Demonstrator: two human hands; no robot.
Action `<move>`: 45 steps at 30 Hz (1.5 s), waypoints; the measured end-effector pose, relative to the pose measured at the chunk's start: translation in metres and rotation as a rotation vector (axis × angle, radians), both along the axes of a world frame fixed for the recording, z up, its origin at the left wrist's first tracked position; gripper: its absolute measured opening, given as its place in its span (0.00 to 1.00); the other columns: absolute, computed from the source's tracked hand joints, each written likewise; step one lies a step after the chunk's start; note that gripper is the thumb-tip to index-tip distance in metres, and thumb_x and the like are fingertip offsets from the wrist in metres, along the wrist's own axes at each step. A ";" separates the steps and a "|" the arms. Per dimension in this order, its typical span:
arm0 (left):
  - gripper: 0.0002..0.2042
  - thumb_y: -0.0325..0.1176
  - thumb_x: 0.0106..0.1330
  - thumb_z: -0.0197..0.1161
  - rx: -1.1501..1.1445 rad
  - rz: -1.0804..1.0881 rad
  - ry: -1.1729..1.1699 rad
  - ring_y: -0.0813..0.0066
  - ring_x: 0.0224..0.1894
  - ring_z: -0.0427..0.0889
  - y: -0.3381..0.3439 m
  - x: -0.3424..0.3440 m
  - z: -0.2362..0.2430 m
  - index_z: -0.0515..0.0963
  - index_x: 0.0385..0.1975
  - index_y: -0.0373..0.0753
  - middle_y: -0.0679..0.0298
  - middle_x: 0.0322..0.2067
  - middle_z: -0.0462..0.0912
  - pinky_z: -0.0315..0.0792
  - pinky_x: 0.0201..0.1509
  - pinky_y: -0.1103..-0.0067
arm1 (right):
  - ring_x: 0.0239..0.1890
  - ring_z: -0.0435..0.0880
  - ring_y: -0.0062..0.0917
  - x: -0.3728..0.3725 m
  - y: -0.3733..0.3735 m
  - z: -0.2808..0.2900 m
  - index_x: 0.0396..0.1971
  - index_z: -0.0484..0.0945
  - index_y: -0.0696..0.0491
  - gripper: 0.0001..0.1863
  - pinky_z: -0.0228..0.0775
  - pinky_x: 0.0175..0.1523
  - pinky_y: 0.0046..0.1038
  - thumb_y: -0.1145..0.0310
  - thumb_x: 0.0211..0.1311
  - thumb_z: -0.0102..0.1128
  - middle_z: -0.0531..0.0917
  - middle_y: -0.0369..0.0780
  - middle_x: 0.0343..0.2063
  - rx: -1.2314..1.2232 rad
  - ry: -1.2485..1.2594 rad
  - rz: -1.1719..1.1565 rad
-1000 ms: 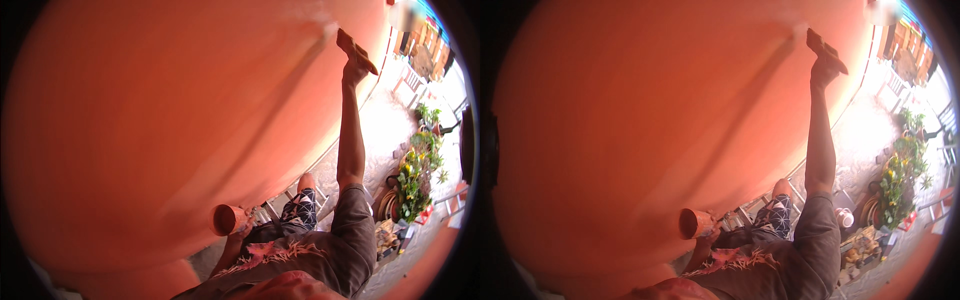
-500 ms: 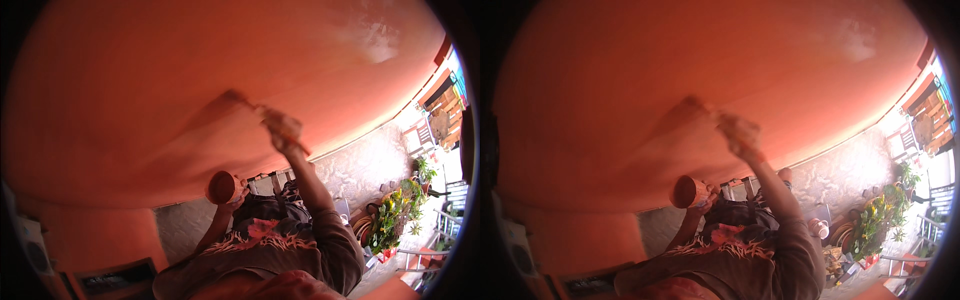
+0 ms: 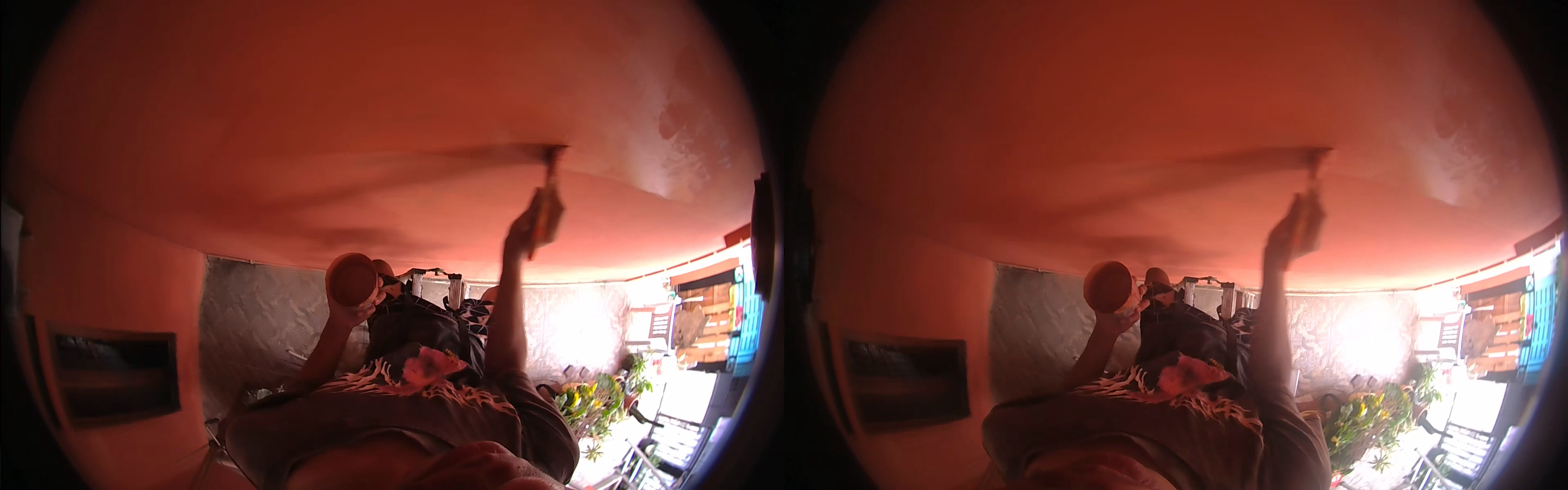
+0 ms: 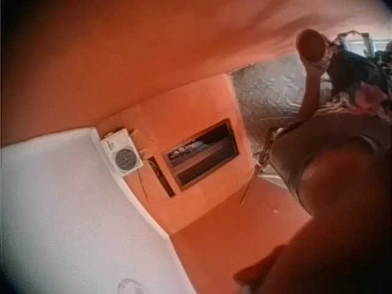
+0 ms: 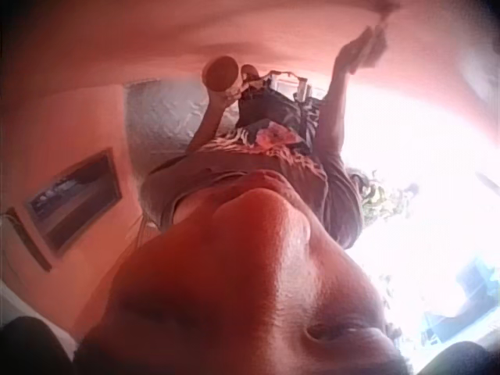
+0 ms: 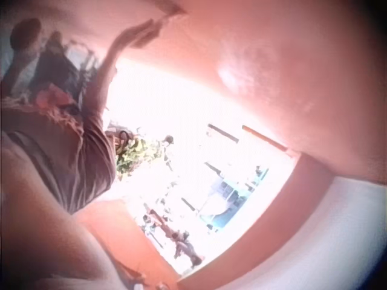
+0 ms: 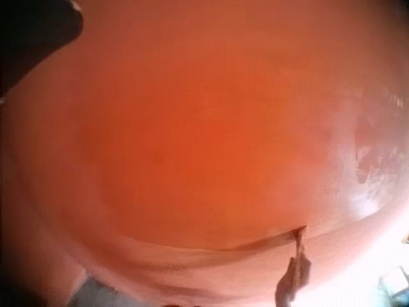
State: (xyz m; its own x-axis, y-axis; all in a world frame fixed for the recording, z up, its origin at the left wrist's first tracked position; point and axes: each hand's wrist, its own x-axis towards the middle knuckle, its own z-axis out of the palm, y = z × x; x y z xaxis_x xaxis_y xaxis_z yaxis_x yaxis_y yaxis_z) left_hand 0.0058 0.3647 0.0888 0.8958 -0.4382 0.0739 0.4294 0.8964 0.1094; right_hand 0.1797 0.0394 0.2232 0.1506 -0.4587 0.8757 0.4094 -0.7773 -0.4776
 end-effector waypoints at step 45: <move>0.46 0.69 0.57 0.56 -0.051 0.082 -0.094 0.50 0.48 0.72 -0.030 0.025 -0.029 0.64 0.64 0.34 0.48 0.54 0.71 0.76 0.31 0.74 | 0.42 0.77 0.21 -0.085 0.076 0.019 0.43 0.75 0.59 0.13 0.75 0.49 0.27 0.63 0.73 0.55 0.77 0.38 0.39 1.051 0.441 1.184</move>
